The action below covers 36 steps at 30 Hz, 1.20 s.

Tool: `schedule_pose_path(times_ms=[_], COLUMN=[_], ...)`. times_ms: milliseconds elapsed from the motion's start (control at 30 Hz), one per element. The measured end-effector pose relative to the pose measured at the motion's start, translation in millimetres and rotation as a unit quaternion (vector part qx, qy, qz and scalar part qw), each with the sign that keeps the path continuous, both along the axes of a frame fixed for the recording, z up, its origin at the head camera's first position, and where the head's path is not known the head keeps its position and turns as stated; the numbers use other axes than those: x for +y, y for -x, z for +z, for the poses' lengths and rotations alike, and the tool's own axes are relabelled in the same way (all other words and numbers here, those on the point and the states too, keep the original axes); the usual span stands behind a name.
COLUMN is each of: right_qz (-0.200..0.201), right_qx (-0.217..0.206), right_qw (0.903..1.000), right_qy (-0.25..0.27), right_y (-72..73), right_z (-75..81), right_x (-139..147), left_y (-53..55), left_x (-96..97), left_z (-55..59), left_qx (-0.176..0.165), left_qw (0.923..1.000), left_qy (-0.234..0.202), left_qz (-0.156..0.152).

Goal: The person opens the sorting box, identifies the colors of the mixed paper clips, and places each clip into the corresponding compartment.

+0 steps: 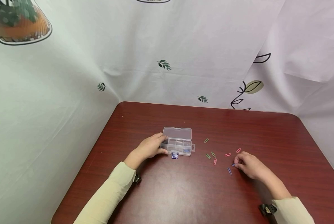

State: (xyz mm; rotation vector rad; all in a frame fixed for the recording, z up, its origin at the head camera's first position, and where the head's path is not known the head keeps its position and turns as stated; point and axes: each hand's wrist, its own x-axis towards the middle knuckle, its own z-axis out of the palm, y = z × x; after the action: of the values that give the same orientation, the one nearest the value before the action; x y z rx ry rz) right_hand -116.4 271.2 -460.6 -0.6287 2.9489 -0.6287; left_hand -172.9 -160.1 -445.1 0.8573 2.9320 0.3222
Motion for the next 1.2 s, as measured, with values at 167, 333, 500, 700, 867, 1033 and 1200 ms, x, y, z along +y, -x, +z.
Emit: schedule_pose_path(times_ms=[167, 333, 500, 700, 867, 1033, 1200], right_qz=[0.009, 0.009, 0.003, 0.01, 0.021, 0.021, 0.026], right_qx=[-0.001, 0.002, 0.013, 0.039, 0.064, 0.066, 0.058], right_qw=[0.9999, 1.0, 0.9999, 0.999, 0.9975, 0.9971, 0.9973], right_qy=[-0.006, 0.001, 0.01, 0.019, 0.022, 0.03, 0.038], right_y=[-0.4, -0.4, -0.4, 1.2, 3.3, 5.4, 8.8], right_z=[2.2, 3.4, 5.3, 10.5, 14.8, 17.5, 19.0], right_x=[-2, -2, -4, -10, -17, -24, -30], left_y=[0.1, -0.2, -0.1, 0.1, 0.5, 0.4, -0.1], left_x=[0.1, 0.1, 0.1, -0.2, -0.5, -1.0, -1.3], left_z=[-0.4, -0.4, -0.1, 0.0, -0.5, -0.9, -0.8], left_qx=[-0.001, -0.003, -0.006, 0.001, 0.005, 0.004, 0.005], left_qw=[1.0, 1.0, 1.0, 1.0, 0.9999, 1.0, 1.0], left_qy=[0.0, 0.0, -0.002, -0.006, -0.006, -0.004, -0.005], left_qz=[0.0, 0.001, 0.002, -0.003, -0.007, -0.005, -0.006])
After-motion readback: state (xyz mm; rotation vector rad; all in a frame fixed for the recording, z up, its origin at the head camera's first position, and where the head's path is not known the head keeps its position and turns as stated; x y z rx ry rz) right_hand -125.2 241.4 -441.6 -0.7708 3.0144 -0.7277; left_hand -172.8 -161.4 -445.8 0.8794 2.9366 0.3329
